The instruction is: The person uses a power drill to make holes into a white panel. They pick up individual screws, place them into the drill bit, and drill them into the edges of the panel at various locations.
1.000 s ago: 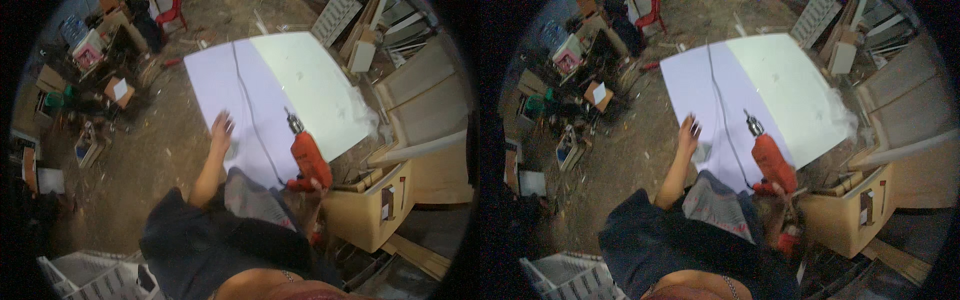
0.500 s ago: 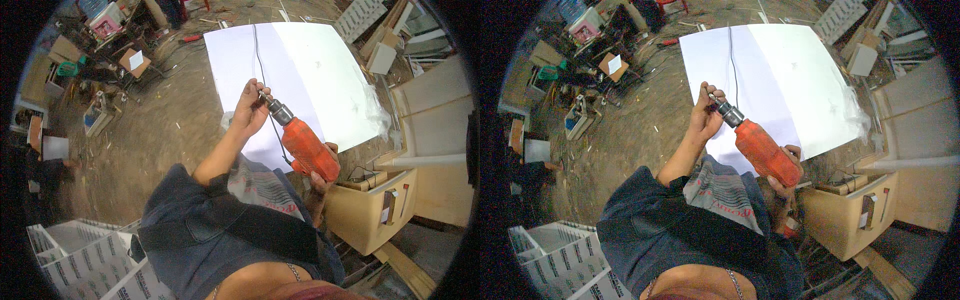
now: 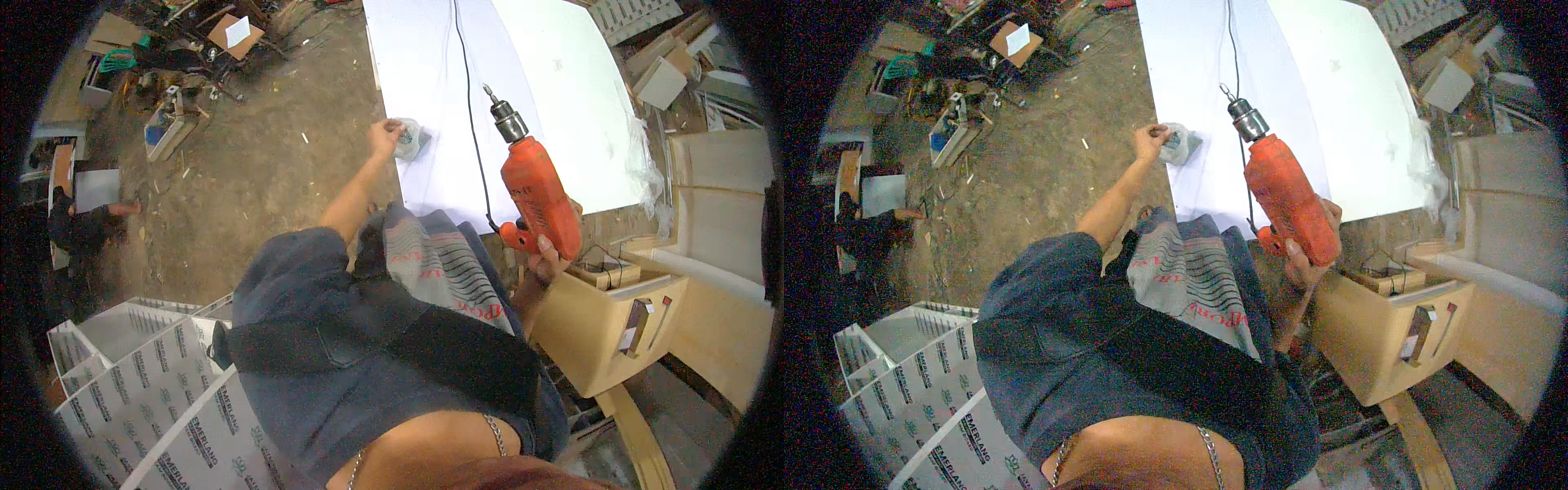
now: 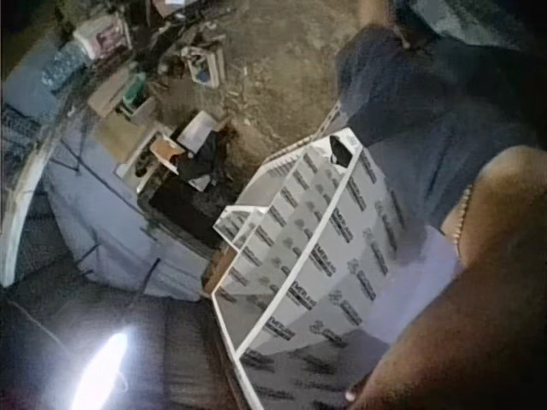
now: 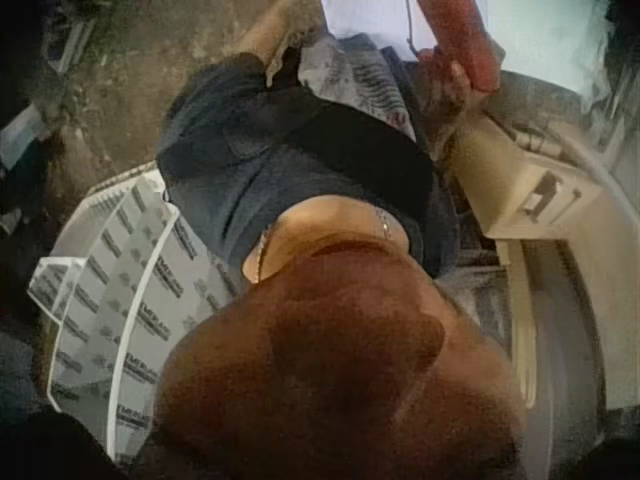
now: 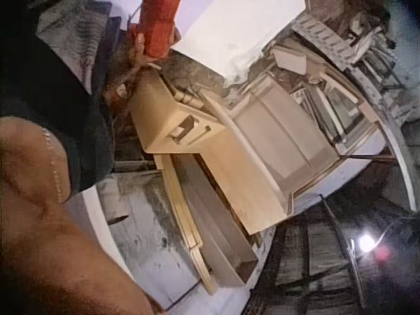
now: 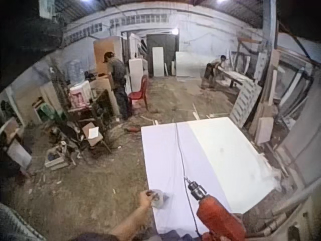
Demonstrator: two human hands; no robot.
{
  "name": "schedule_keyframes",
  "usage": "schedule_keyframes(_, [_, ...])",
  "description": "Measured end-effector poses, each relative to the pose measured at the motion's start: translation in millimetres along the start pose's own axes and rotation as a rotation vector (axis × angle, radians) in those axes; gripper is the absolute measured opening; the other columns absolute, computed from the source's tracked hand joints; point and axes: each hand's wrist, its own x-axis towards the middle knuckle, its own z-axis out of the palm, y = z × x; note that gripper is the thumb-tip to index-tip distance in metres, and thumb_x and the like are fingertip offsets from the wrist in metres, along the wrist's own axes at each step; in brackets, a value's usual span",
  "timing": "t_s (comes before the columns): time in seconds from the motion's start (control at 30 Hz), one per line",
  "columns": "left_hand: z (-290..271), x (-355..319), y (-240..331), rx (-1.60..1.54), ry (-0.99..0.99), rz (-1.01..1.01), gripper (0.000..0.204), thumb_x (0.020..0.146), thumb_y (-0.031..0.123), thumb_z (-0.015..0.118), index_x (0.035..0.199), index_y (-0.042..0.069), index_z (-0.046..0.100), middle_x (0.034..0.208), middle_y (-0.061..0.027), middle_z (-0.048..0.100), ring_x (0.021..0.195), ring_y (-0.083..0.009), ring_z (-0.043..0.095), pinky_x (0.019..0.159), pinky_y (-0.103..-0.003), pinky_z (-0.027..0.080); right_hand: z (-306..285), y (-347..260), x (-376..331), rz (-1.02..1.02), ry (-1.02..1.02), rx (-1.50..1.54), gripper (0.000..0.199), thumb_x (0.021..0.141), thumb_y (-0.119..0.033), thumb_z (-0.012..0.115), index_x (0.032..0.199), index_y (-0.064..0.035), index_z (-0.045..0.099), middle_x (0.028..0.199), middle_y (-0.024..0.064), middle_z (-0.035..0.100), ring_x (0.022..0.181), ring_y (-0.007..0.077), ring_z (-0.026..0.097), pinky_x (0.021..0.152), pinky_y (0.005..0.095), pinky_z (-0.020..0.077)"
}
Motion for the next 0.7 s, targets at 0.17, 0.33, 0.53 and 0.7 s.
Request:
schedule_keyframes(0.17, [-3, 37, -70, 0.377, -0.167, 0.066, 0.030, 0.069, 0.018, 0.074, 0.095, 0.006, 0.069, 0.084, -0.0134, 0.069, 0.076, -0.0220, 0.067, 0.069, -0.034, 0.052, 0, -6, -10, 0.042, 0.047, -0.043, 0.071, 0.050, -0.031, 0.071, 0.109, 0.0052, 0.057, 0.109, 0.0199, 0.052, 0.106, 0.0272, 0.046, 0.090, 0.0410, 0.0390])
schedule_keyframes(0.33, [-8, 55, -73, 0.692, -0.417, 0.039, 0.028, 0.072, 0.020, 0.066, 0.100, 0.016, 0.069, 0.096, -0.0098, 0.067, 0.084, -0.0277, 0.065, 0.074, -0.038, 0.052, 6, -8, -16, 0.068, 0.089, -0.069, 0.071, 0.051, -0.031, 0.071, 0.110, 0.0054, 0.056, 0.109, 0.0198, 0.052, 0.106, 0.0272, 0.046, 0.090, 0.0411, 0.0393])
schedule_keyframes(0.53, [11, 56, -61, 1.001, -0.333, 0.182, 0.030, 0.075, 0.020, 0.063, 0.105, 0.019, 0.067, 0.103, -0.0090, 0.066, 0.092, -0.0294, 0.063, 0.078, -0.043, 0.051, 12, -3, -17, 0.081, 0.114, -0.101, 0.071, 0.051, -0.031, 0.071, 0.110, 0.0055, 0.056, 0.109, 0.0196, 0.051, 0.106, 0.0272, 0.046, 0.089, 0.0411, 0.0396])
schedule_keyframes(0.7, [27, 57, -69, 0.999, -0.192, 0.127, 0.024, 0.078, 0.022, 0.057, 0.099, 0.018, 0.069, 0.101, -0.0107, 0.066, 0.092, -0.0288, 0.064, 0.077, -0.043, 0.052, 18, 0, -14, 0.089, 0.126, -0.116, 0.070, 0.051, -0.031, 0.070, 0.110, 0.0056, 0.056, 0.109, 0.0195, 0.051, 0.106, 0.0272, 0.046, 0.089, 0.0411, 0.0399])
